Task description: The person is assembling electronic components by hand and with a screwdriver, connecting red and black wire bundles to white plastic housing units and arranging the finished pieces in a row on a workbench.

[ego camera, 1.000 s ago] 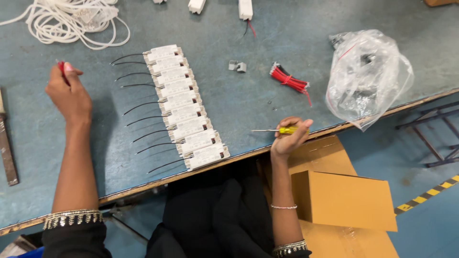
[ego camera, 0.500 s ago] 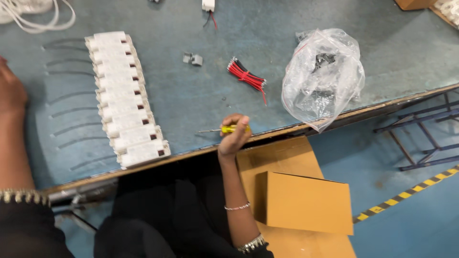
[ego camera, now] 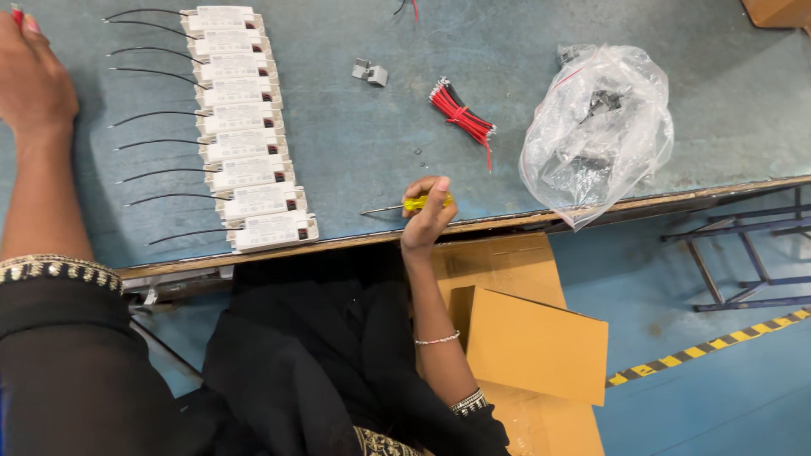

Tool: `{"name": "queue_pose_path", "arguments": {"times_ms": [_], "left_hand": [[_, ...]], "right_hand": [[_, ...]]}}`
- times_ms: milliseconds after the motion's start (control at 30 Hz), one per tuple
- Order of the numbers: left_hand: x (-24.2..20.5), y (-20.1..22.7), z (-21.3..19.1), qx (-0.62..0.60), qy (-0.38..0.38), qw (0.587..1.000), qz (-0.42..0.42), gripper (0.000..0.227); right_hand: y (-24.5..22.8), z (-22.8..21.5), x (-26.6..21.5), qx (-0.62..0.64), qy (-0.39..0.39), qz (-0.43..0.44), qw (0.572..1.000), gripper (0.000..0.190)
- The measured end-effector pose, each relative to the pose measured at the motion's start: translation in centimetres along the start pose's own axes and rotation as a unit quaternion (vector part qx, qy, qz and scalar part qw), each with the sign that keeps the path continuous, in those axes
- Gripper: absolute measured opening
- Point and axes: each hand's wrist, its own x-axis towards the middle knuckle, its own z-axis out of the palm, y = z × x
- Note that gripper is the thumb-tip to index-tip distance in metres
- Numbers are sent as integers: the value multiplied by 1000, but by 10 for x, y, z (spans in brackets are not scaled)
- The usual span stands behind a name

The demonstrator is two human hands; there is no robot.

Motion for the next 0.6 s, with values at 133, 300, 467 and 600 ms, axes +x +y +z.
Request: {"name": "queue_pose_path", "arguments": {"times_ms": [133, 300, 467, 600], "left_hand": [[5, 19, -17, 43, 38, 998, 26, 23], [7, 32, -30, -65, 74, 995, 9, 19], [16, 38, -37, -177, 107, 975, -79, 32], [23, 42, -45, -234, 134, 951, -152, 35]], "right_hand": [[-1, 3, 2, -18, 27, -4, 999, 58], [1, 8, 1, -43, 61, -12, 997, 57], [-2, 11, 4, -56, 71, -34, 995, 57], [-1, 13, 3, -78, 74, -36, 994, 61]]}}
